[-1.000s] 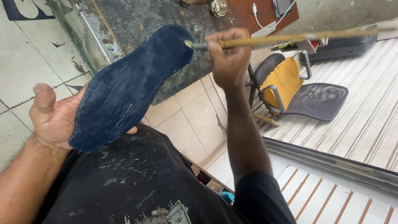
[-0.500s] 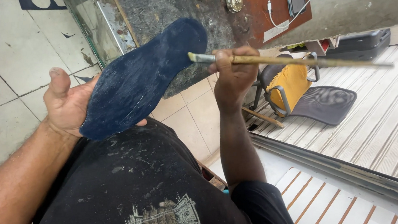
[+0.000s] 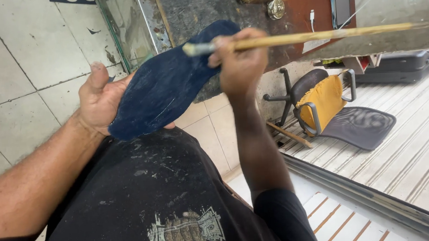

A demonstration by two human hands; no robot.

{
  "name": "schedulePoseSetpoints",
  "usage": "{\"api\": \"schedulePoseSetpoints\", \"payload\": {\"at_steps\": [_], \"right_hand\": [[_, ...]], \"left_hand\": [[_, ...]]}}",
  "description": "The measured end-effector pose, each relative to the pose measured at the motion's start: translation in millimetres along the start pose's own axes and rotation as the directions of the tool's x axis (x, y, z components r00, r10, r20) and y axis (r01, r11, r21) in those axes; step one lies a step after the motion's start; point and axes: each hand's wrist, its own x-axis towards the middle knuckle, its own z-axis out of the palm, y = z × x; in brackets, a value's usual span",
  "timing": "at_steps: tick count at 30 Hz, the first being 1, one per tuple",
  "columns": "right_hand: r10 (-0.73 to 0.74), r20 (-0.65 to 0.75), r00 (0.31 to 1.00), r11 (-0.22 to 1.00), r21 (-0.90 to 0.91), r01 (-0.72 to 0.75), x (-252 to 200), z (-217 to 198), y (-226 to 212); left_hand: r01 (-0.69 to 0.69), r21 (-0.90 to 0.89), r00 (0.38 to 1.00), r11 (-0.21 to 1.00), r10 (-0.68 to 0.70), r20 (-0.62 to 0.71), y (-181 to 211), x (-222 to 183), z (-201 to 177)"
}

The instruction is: Applying glue to a shoe sole using a brush at a repair bench

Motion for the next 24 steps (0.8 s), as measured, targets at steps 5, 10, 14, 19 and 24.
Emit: {"api": "schedulePoseSetpoints", "payload": {"at_steps": [5,10,14,19,24], "right_hand": [[-0.035,0.099,0.994,0.999,0.016,0.033,6.2,13.4,-15.5],[0.181,0.011,0.983,0.983,0.008,-0.181,20.9,-4.4,-11.1],[-0.09,0.157,0.984,0.992,-0.078,0.103,-3.0,23.7,-28.6],[-0.085,0.162,0.983,0.996,0.009,0.085,-3.4,29.3,-26.7],[-0.05,0.242,0.969,0.99,0.142,0.016,-17.2,53.0,-48.0]], "left_hand": [[0.118,-0.108,0.99,0.987,-0.109,0.084,3.6,3.4,-16.9],[0.105,-0.179,0.994,0.978,-0.11,-0.016,-1.1,-1.4,-20.4],[0.127,-0.122,0.992,0.984,-0.127,0.006,2.5,5.1,-13.7],[0.161,-0.068,0.984,0.985,-0.166,-0.066,0.7,3.4,-18.0],[0.165,-0.065,0.966,0.984,-0.174,-0.189,-0.8,1.8,-9.8]]}}
